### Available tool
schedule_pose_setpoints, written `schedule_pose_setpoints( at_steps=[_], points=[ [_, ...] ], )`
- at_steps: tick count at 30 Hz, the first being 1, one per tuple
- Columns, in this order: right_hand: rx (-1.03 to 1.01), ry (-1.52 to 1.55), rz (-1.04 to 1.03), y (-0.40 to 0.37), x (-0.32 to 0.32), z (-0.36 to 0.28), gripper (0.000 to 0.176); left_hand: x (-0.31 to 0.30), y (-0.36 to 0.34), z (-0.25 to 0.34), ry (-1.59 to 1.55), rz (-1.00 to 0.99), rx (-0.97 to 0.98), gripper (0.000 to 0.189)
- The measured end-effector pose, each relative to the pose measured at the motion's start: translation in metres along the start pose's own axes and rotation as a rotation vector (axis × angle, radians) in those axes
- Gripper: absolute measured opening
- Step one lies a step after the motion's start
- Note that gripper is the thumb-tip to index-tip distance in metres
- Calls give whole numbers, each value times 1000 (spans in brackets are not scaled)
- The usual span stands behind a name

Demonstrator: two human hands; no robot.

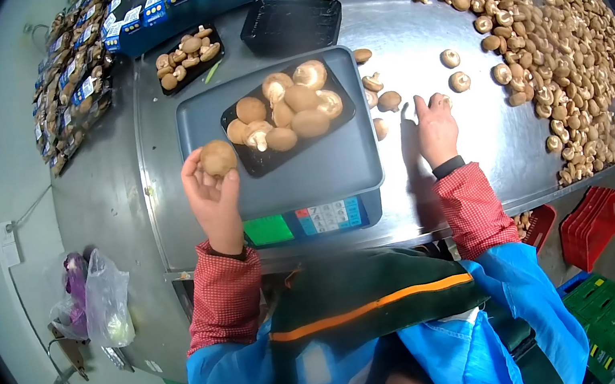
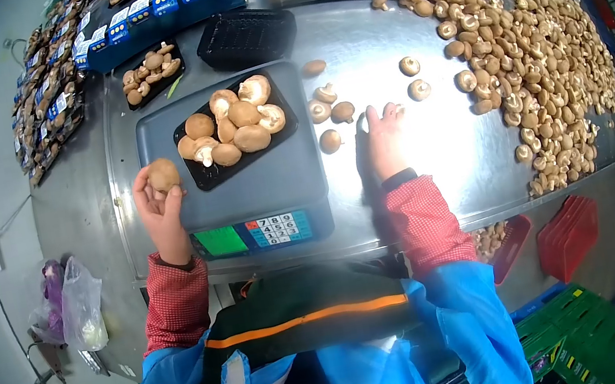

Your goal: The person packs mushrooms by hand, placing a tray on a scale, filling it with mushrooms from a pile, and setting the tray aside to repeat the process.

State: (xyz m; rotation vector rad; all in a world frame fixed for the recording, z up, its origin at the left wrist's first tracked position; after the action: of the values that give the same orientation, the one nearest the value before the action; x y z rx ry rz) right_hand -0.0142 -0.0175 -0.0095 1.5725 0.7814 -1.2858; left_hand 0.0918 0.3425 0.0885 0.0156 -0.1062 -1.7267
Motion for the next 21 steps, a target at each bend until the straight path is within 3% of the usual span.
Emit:
schedule_pose_setpoints(
  at_steps=[2,3,5,6,9,11,13,16,21],
  points=[
    [1,-76,74,-3,20,14,31,-5,-5,3,-29,-2,-42,57],
    [25,65,161,-7,36,30,22,-5,-8,4,-38,-7,-39,57],
    [84,206,-54,-1,29,44,18,-6,-16,2,-55,-5,-28,56],
    [138,313,-126,6,14,40,21,-8,-20,1,-52,-4,-29,57],
    [-15,630,24,29,-45,3,32,-11,-30,-3,-46,28,-34,55],
    [-46,918,35,45,-90,-45,29,-10,-34,-2,-62,21,-41,55],
    [-272,927,109,55,-121,-96,32,-6,-36,-2,-79,17,-51,55],
    [-454,865,193,65,-136,-159,29,1,-42,2,-101,12,-59,56],
    [-659,670,173,59,-127,-195,18,1,-55,2,-96,21,-83,58]
  ],
)
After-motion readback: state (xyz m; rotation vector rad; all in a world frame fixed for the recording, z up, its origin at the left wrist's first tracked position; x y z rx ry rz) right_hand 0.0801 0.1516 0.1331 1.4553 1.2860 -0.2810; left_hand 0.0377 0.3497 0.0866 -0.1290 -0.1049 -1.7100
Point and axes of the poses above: each hand's wrist, its own y-axis towards the middle knuckle, its own x-axis out of the palm, z = x × y, the point moved 4 cm from there along y, towards the middle knuckle
